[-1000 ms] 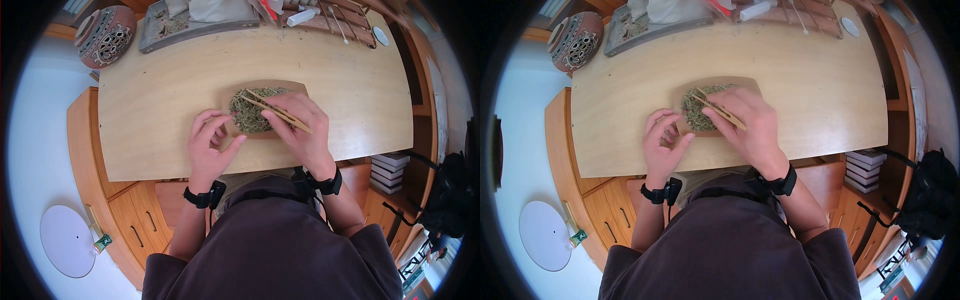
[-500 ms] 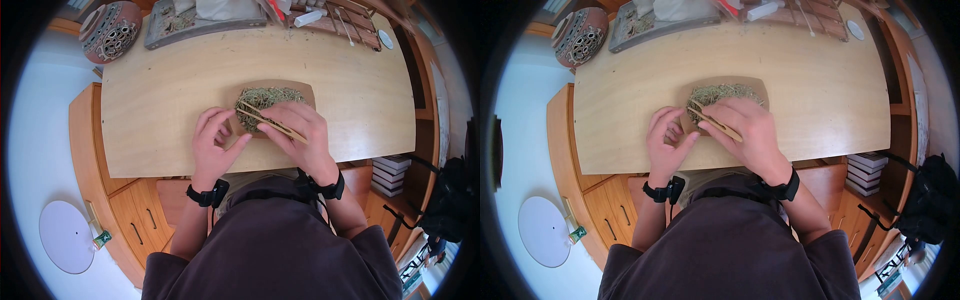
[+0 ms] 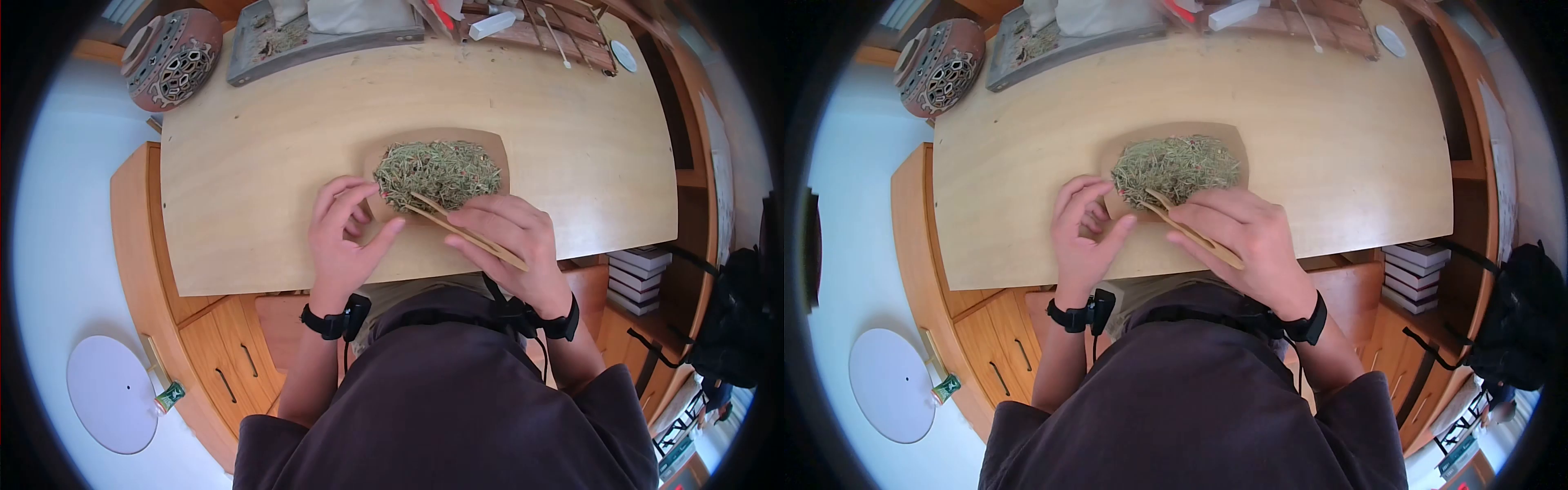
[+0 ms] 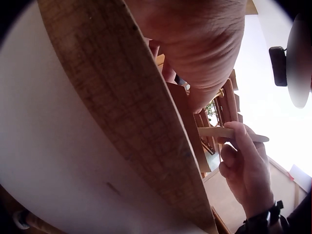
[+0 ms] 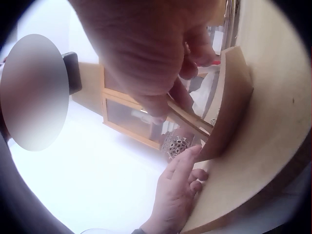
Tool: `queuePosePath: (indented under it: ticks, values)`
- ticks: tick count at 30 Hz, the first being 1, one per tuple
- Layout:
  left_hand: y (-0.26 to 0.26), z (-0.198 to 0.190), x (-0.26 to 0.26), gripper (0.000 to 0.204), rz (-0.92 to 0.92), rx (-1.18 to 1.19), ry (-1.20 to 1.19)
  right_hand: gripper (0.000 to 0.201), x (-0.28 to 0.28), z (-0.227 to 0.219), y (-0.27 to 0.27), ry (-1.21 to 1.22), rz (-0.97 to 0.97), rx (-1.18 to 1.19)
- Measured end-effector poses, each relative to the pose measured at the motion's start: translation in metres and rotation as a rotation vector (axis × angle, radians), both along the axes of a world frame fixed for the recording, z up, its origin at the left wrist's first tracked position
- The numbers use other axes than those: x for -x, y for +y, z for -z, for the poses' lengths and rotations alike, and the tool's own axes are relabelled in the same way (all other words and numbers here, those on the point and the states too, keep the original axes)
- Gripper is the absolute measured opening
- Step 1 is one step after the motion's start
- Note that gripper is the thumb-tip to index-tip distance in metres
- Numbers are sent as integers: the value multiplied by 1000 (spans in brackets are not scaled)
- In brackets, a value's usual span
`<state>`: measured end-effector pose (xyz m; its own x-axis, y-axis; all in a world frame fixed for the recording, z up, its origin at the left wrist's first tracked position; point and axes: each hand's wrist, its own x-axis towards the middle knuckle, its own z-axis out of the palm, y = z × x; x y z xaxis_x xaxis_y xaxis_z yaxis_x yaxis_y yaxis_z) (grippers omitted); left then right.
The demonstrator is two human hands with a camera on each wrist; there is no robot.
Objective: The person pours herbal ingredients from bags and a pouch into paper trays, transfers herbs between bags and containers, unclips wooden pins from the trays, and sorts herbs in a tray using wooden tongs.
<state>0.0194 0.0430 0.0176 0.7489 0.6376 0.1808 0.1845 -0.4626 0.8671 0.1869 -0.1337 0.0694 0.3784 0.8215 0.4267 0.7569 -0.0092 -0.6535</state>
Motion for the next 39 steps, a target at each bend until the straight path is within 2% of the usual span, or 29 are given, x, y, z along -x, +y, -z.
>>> queuePosePath:
  ticks: [19,21,30,39]
  values:
    - [-1,0,0,44,-2,0,1,24,-18,1,-52,74,164,27]
    - [-1,0,1,44,0,2,5,22,-20,1,-56,20,223,-16]
    - [-1,0,0,45,-13,-13,-5,19,-25,2,-58,108,349,33]
    - [-1,0,0,44,-21,-16,2,19,-24,4,-49,115,355,18]
